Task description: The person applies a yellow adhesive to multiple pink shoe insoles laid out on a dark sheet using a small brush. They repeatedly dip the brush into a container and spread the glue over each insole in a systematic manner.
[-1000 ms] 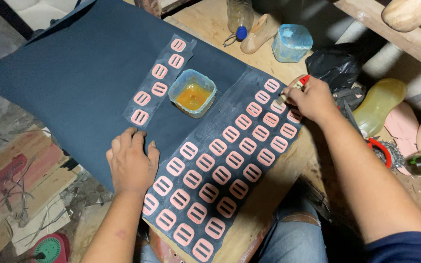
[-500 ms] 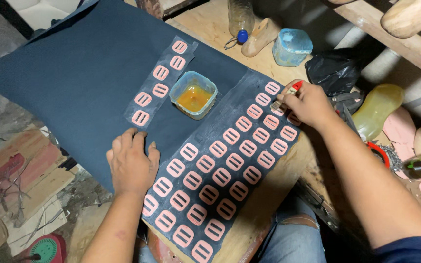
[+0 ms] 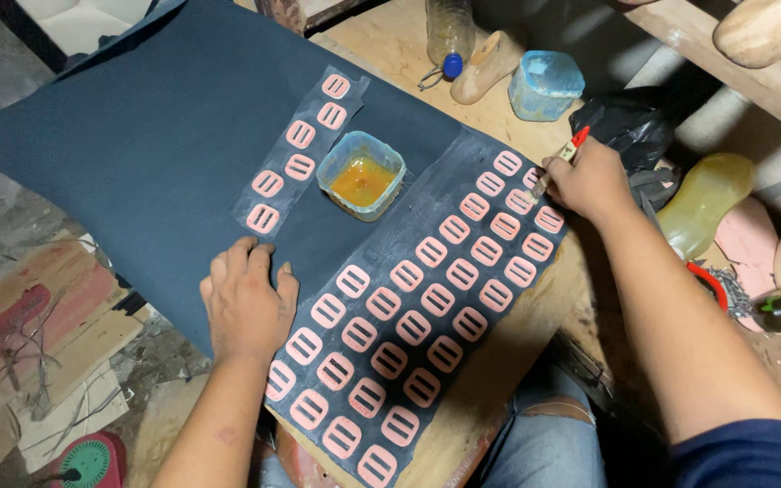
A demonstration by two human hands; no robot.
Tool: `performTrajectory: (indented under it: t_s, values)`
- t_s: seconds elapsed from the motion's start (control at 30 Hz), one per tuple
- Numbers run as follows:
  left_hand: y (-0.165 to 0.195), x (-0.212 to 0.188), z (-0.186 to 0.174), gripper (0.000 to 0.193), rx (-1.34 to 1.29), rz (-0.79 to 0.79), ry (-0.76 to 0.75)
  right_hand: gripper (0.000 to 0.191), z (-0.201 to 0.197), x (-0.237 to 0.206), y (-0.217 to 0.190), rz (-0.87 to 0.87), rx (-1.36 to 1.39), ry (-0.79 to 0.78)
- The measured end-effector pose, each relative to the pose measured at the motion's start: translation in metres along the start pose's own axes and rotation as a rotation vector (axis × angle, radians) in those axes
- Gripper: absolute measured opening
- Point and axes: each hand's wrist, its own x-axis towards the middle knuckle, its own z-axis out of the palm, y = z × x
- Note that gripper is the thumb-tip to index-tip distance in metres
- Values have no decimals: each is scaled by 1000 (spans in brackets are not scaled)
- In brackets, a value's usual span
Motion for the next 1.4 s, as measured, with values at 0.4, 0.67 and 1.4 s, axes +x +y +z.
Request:
performTrajectory:
  t_s: [0.4, 0.67, 1.4]
  values:
    - [0, 0, 0, 37, 2, 20, 12, 26, -4, -38, -1, -166, -12, 183]
    - [1, 0, 1, 37, 5, -13, -17, 13, 19, -44, -22, 13, 466, 81]
    - [-1, -1, 1, 36, 12, 13, 9, 35, 4, -55, -2, -124, -91, 162]
